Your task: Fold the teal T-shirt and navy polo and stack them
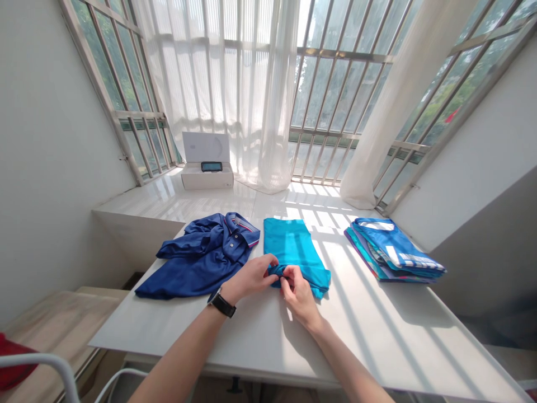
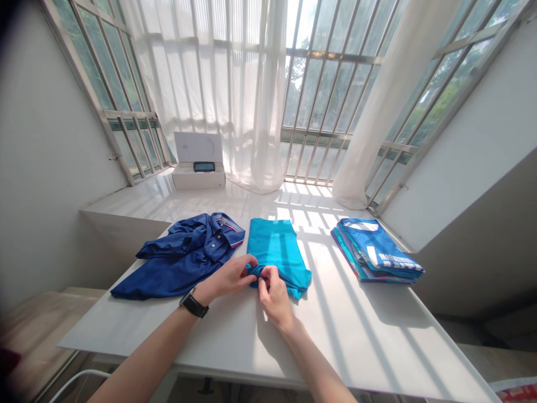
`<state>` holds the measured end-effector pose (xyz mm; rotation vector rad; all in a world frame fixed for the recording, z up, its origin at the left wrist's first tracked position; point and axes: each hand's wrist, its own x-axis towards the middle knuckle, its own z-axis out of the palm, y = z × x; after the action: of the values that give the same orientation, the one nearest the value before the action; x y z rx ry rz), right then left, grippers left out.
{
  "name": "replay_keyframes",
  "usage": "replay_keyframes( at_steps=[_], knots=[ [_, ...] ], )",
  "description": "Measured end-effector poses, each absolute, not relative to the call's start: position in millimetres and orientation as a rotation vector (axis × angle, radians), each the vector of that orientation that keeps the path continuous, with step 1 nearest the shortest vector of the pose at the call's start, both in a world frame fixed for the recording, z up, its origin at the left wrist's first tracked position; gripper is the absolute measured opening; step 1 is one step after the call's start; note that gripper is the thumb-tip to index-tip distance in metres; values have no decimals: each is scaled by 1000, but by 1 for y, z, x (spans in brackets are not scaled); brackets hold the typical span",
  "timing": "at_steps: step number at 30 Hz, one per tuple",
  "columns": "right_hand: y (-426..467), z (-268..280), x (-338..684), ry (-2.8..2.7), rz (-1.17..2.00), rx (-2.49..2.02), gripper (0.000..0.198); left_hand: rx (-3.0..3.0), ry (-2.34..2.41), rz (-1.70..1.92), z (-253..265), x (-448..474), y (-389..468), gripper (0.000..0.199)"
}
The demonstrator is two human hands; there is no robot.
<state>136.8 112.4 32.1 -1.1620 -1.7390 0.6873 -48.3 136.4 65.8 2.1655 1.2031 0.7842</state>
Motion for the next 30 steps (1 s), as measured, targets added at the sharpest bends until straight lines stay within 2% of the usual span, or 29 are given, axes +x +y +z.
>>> replay_keyframes(
  at_steps=[8,19,23,27,30],
  knots=[
    [103,38,141,-1886,528,-1166,18,2221,1179,817,60,-47,137,34],
    [103,36,147,-2081,497,-1123,26,2277,1119,775,71,-49,133,15],
    [103,36,156,-2228,330,-1153,26,2382,1159,672,65,-47,133,19],
    [112,38,180,-2192,20,-1124,17,2527,1223,541,62,-44,130,23],
    [123,37,201,-2231,-87,-1055,24,2557,1205,502,64,-45,130,24]
  ],
)
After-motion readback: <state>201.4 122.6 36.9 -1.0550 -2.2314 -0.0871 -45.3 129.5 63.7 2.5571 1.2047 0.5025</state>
